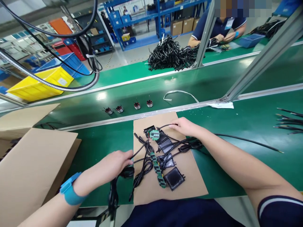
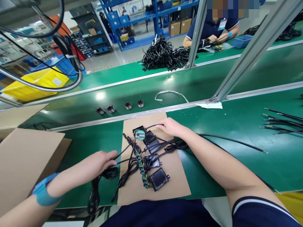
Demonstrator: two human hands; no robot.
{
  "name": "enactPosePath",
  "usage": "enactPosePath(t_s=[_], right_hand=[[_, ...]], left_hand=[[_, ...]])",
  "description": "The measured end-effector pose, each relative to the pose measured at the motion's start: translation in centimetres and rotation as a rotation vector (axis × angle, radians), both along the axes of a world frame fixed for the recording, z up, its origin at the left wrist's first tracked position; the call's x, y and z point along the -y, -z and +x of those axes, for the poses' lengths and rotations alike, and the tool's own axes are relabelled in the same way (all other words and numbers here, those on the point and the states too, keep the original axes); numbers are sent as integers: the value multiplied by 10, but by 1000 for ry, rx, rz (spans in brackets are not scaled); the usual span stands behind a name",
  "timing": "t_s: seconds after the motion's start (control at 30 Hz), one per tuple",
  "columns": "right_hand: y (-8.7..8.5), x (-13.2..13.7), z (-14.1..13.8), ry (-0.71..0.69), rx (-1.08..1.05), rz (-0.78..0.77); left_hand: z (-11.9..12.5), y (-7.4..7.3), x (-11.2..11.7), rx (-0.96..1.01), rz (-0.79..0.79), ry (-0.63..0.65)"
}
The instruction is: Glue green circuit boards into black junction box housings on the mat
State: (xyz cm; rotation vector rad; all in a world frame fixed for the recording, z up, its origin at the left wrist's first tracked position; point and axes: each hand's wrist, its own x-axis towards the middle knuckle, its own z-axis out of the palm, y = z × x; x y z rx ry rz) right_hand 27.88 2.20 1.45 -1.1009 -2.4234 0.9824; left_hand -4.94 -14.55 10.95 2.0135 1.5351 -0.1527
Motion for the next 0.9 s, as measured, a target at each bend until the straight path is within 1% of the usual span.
enactPosePath(t_s=[0.07, 0.1, 0.13, 0.2, 0.27, 0.3, 0.37, 0.47, 0.6, 0.73, 0.8, 0.9], right_hand=[[-1, -3, -6, 7, 26, -13], [-1, -5, -10, 11, 45, -15], [-2, -8, -14, 14, 71, -16], [-3, -13, -24, 10, 147, -21], [-3, -17, -35, -8, 243, -7], [-3, -19, -40, -15, 285, 9], [0, -21, -51, -29, 345, 44], [8, -21, -62, -37, 369, 63], [20, -20, -63, -33, 383, 73], [24, -20, -57, -30, 360, 78], [25, -21, -55, -33, 337, 66], [24, -21, -54, -22, 334, 54]], left_hand=[[2, 4, 2, -82, 74, 7], [3, 4, 1, -65, 125, -19], [3, 4, -2, -9, 169, -63], [1, 3, -9, 171, 214, -186], [-2, 3, -16, 306, 203, -299], [-5, 5, -19, 321, 198, -321], [-10, 12, -24, 257, 214, -295], [-18, 28, -28, 123, 230, -225], [-23, 46, -26, 95, 215, -219], [-32, 52, -20, 118, 115, -187], [-42, 54, -16, 116, 94, -140], [-53, 58, -11, 58, 44, -52]])
